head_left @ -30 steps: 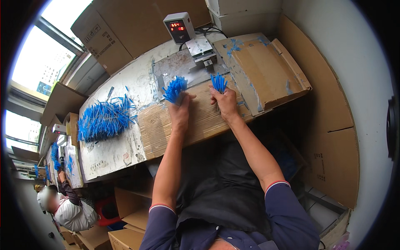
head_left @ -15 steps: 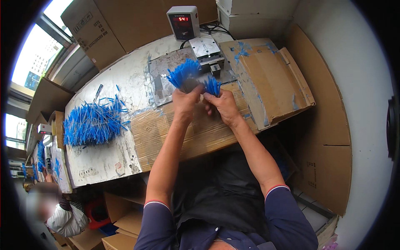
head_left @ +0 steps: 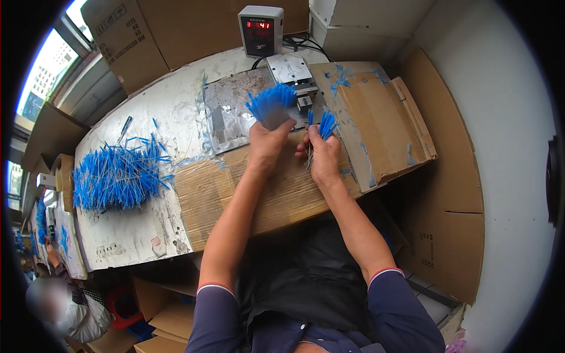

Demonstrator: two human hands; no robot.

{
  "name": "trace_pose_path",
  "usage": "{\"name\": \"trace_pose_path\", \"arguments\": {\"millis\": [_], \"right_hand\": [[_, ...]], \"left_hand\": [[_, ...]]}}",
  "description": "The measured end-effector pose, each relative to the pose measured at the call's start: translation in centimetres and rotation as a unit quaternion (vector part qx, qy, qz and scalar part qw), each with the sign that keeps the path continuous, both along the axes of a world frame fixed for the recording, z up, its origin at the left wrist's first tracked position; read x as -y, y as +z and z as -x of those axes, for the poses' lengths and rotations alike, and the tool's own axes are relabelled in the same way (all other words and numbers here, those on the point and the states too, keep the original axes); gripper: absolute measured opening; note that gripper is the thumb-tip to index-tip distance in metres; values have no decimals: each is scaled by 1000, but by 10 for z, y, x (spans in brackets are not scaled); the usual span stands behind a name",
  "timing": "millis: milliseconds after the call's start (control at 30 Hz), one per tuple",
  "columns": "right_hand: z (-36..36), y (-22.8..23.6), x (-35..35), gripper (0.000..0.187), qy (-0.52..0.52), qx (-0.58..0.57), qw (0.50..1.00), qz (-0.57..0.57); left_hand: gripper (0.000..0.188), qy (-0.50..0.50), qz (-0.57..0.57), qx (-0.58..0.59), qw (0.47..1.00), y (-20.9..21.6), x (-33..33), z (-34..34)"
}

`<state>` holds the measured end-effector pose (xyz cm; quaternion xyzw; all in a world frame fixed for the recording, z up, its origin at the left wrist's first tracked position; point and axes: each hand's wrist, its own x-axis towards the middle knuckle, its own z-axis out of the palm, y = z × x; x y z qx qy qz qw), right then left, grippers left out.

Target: Assembling and inspecting bundles of blue wires or bristles using a bench-mounted manufacturing tool.

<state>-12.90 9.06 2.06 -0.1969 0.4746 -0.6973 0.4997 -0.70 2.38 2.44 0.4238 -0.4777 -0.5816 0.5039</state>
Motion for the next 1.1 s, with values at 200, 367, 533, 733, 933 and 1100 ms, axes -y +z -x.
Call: {"name": "trace_pose_path", "arguments": {"millis": [200, 367, 533, 733, 933, 1100], "right_hand": [[-4, 6, -6, 14, 36, -58, 997, 23], [6, 15, -4, 12, 95, -100, 990, -41], [10, 16, 12, 12, 45, -108, 992, -49], [17, 8, 42, 10, 38, -215, 974, -57], [10, 6, 52, 9, -3, -245, 966, -87], [6, 5, 49, 9, -28, -242, 967, -76]], "left_hand": [[15, -4, 16, 13, 1000, 0, 0, 0], [12, 12, 37, 14, 999, -13, -1, -1], [10, 212, 134, 69, 966, -21, 13, -10], [9, 239, 131, 61, 960, -28, 28, -21], [9, 230, 128, 102, 959, -33, 29, -22], [9, 223, 118, 58, 966, -24, 22, -21]]}}
